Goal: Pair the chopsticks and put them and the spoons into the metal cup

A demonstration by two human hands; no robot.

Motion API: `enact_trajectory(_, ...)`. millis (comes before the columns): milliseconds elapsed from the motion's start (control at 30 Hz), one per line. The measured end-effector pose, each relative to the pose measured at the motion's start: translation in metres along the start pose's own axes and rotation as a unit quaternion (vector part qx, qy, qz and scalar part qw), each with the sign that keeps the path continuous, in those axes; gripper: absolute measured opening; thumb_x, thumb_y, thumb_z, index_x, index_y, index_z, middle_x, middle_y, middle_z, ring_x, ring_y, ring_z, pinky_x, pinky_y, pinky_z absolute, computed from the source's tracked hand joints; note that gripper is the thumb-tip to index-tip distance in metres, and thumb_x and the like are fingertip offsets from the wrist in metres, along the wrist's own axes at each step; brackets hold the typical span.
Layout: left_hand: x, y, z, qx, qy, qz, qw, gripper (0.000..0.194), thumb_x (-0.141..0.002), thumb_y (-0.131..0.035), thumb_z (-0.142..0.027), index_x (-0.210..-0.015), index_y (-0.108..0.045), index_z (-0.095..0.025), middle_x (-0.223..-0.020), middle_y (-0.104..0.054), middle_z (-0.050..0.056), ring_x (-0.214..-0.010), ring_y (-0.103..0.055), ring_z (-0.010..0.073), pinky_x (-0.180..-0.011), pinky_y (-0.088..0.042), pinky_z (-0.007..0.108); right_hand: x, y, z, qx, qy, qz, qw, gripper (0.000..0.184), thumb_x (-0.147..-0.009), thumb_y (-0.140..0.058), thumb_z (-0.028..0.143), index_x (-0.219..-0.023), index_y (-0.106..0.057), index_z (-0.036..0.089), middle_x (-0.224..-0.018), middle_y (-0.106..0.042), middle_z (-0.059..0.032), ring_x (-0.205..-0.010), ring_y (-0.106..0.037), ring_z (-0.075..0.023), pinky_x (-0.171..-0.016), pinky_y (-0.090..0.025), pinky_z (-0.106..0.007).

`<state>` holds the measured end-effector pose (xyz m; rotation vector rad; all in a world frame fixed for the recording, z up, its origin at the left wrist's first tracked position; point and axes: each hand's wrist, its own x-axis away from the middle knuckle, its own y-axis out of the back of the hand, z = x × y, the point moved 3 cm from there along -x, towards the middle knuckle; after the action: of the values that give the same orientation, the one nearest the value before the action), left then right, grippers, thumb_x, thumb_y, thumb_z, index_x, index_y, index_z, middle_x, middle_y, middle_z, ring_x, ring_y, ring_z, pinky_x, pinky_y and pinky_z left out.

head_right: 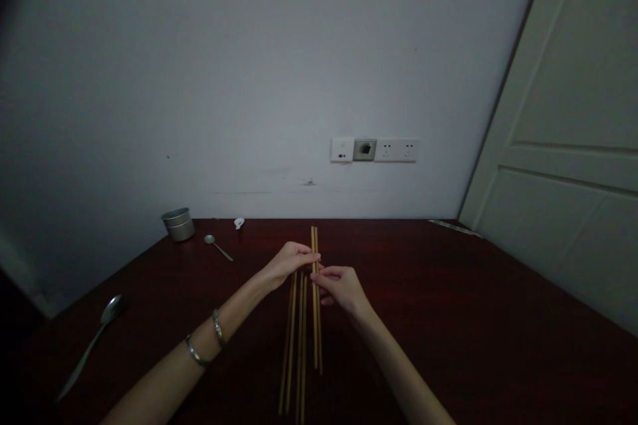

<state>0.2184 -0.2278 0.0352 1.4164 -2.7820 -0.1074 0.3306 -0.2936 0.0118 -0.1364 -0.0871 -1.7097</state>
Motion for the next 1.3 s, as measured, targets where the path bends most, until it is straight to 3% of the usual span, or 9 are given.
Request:
enact_trajectory(167,-0.005,0.009,0.009,-0.009,0.011,0.025,1.0,0.026,-0.065,-0.064,-0.036,-0.068,-0.066,-0.009,-0.069,-0.068,0.01,-0.062,-0.062,0.0161,-0.061,-0.046,0.024,0.001,0.003,-0.011,-0.008,-0.028,0.001,1.0,0.02,-0.06,-0.07,0.028,-0.064,-0.06,0.011,-0.054,-0.061,-0.0001,-0.042,-0.054,-0.0065,-0.038,-0.046,-0.016)
enact_trajectory(433,-0.026,0.068,0.03,-0.067,0.046,-0.097,0.992,0.034,-0.07,-0.06,-0.042,-0.072,-0.062,-0.008,-0.064,-0.067,0.013,-0.057,-0.064,0.0175,-0.053,-0.043,0.022,0.001,0.009,-0.034,0.174,-0.028,-0.024,0.984,0.015,-0.061,-0.066,0.025,-0.058,-0.058,0.012,-0.044,-0.051,0.0037,-0.037,-0.045,-0.0056,-0.03,-0.038,-0.015)
enact_trajectory(667,-0.031,0.105,0.049,-0.059,0.095,-0.134,0.985,0.036,-0.073,-0.054,-0.044,-0.078,-0.058,-0.009,-0.07,-0.068,0.012,-0.063,-0.065,0.0182,-0.057,-0.043,0.023,0.007,0.013,-0.046,0.345,-0.021,-0.053,0.937,0.013,-0.062,-0.061,0.026,-0.062,-0.059,0.013,-0.055,-0.059,-0.0014,-0.041,-0.053,-0.0099,-0.034,-0.039,-0.017)
enact_trajectory(900,-0.031,0.112,0.057,-0.052,0.109,-0.143,0.982,0.035,-0.073,-0.053,-0.044,-0.079,-0.056,-0.009,-0.071,-0.067,0.013,-0.064,-0.065,0.0189,-0.059,-0.045,0.025,0.005,0.016,-0.052,0.45,0.025,-0.085,0.888,0.013,-0.062,-0.06,0.027,-0.067,-0.06,0.014,-0.066,-0.064,-0.0052,-0.056,-0.06,-0.0142,-0.046,-0.037,-0.019)
enact_trajectory(1300,-0.029,0.107,0.06,-0.049,0.123,-0.142,0.981,0.032,-0.074,-0.054,-0.041,-0.077,-0.057,-0.009,-0.067,-0.067,0.011,-0.061,-0.065,0.0186,-0.058,-0.046,0.026,0.018,0.012,-0.042,0.51,0.046,-0.103,0.853,0.016,-0.062,-0.065,0.032,-0.069,-0.064,0.018,-0.079,-0.066,-0.0069,-0.073,-0.062,-0.0197,-0.056,-0.038,-0.023)
